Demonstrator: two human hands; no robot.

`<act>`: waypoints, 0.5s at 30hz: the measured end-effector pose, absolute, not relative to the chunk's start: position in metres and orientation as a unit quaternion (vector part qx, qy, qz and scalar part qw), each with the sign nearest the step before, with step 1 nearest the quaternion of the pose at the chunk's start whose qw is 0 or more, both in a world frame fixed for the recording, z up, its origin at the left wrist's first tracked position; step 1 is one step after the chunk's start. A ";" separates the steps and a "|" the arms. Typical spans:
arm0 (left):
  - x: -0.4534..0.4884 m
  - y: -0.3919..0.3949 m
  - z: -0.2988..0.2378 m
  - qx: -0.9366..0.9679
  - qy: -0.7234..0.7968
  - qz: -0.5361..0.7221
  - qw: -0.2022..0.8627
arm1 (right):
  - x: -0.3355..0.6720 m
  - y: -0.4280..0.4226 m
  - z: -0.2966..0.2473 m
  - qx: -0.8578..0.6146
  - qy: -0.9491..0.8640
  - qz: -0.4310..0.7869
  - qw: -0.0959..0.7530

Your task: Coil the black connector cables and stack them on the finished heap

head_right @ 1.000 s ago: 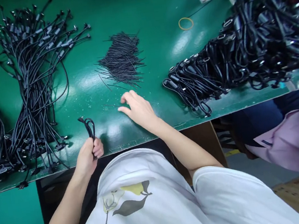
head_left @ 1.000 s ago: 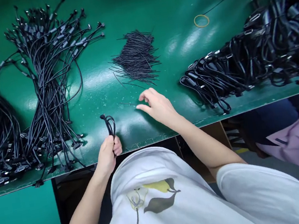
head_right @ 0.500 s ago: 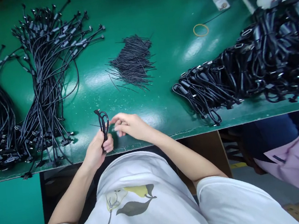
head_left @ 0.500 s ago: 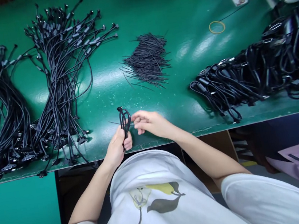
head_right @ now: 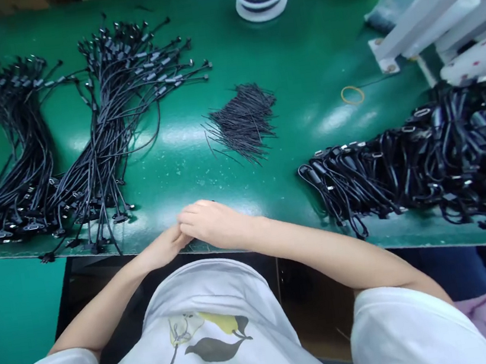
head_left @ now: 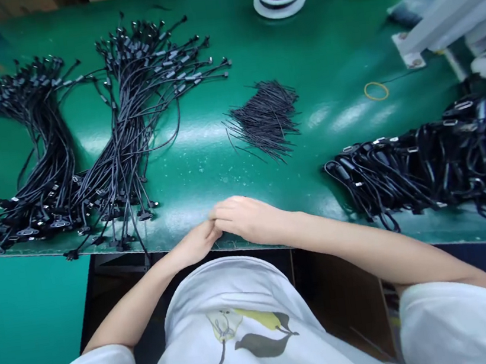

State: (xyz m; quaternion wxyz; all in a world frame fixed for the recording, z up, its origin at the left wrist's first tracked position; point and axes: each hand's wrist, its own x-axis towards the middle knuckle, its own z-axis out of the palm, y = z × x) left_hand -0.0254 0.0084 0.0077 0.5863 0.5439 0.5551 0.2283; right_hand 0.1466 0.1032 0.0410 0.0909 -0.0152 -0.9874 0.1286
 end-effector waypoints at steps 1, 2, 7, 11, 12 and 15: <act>-0.027 0.008 0.011 0.560 0.557 0.207 0.577 | 0.147 0.104 0.040 -0.020 -0.987 0.144 0.071; -0.028 0.008 0.015 0.569 0.558 0.192 0.572 | 0.148 0.105 0.039 -0.027 -0.987 0.150 0.058; -0.028 0.010 0.023 0.584 0.510 0.211 0.596 | 0.147 0.104 0.035 -0.050 -0.987 0.142 0.060; -0.026 0.012 0.010 0.489 0.455 0.273 0.692 | 0.148 0.105 0.039 -0.044 -0.977 0.170 0.119; -0.025 0.013 0.006 0.445 0.446 0.277 0.725 | 0.149 0.106 0.039 -0.041 -0.973 0.174 0.144; -0.022 0.014 -0.006 0.314 0.405 0.278 0.812 | 0.155 0.109 0.033 -0.040 -0.962 0.186 0.194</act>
